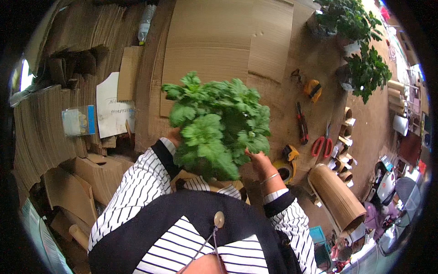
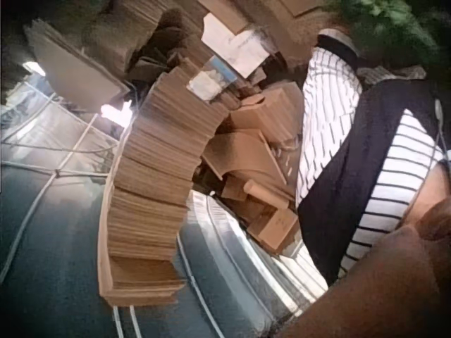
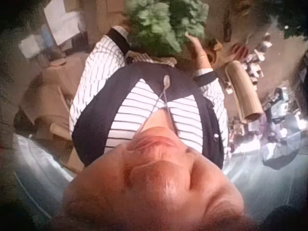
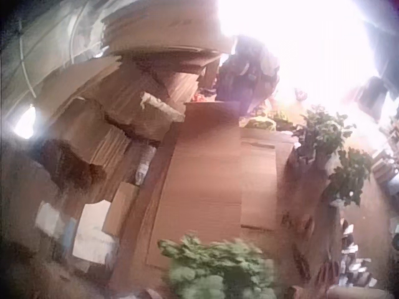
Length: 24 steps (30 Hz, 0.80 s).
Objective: The person rolls flat cardboard sheets into cylindrical tubes around a plastic bottle, secures the seam with a tape dispenser, and places the finished tubes on the table. The person also briefly moves a potted plant aside and back during the process.
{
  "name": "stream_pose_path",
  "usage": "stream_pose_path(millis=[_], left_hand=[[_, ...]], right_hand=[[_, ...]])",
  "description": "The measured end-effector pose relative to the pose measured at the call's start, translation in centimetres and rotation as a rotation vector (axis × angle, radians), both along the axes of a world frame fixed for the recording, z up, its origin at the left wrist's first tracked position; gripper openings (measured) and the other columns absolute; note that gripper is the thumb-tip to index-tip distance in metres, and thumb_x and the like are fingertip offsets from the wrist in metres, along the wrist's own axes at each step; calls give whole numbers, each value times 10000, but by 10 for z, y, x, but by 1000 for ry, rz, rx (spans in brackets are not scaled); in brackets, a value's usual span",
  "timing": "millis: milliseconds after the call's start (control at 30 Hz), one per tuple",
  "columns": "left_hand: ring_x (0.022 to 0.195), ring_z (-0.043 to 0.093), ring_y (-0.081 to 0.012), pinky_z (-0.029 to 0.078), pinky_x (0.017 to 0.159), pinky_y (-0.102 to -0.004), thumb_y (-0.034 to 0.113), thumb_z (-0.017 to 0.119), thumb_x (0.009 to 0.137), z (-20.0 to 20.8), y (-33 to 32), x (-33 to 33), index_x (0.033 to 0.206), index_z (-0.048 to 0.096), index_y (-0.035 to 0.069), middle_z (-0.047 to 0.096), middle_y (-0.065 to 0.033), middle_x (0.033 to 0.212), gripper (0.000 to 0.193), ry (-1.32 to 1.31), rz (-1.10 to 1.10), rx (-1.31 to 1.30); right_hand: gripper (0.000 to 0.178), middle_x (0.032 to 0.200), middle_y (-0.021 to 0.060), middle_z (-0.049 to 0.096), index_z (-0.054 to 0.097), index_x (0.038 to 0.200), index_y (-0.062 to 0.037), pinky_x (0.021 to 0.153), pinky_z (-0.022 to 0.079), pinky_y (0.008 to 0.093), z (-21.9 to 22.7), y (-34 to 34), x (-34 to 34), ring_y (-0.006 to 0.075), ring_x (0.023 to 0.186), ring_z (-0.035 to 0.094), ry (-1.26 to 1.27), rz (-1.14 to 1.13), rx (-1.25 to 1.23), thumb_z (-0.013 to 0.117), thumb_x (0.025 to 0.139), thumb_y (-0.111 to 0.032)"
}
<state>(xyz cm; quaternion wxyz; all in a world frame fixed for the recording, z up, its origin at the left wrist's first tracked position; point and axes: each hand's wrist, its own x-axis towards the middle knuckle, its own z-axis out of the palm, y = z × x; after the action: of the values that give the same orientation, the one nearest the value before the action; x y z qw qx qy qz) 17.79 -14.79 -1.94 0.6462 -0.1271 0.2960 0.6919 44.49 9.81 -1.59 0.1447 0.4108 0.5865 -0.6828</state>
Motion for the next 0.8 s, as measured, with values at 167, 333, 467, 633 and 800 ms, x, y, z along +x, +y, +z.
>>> stream_pose_path(millis=[167,333,467,633,800], left_hand=[[1266,477,-288,421,1038,-438,272,623,940,20,-16,-21,1327,557,93,453,-127,1409,432,22,-88,77],[1253,496,-272,446,1020,-422,269,613,953,27,8,-42,1327,560,89,463,-126,1408,418,3,-149,186],[1243,511,-259,466,1004,-409,266,605,964,24,30,-56,1327,563,85,470,-124,1406,407,-24,-189,269],[1143,553,-203,506,908,-354,329,620,957,37,45,-69,1288,561,62,526,-95,1293,430,398,-183,232],[934,605,-123,519,740,-261,441,754,843,41,39,-93,1173,560,42,601,-46,1060,553,519,-205,188]], right_hand=[[695,1284,232,511,501,1389,-46,1000,438,395,31,-7,-58,325,1207,521,321,278,338,743,753,-183],[879,1274,237,476,494,1424,-142,1040,423,407,91,-12,-112,373,1222,497,144,432,326,787,614,-323],[884,1282,235,476,505,1415,-156,1034,432,418,97,-14,-124,377,1223,501,91,467,317,795,602,-346],[799,1318,204,443,491,1414,-107,1067,396,402,98,-21,-137,347,1253,459,31,536,276,771,685,-282],[837,1293,212,455,485,1416,-67,1049,428,379,81,-21,-136,334,1217,514,84,501,288,797,656,-223]])
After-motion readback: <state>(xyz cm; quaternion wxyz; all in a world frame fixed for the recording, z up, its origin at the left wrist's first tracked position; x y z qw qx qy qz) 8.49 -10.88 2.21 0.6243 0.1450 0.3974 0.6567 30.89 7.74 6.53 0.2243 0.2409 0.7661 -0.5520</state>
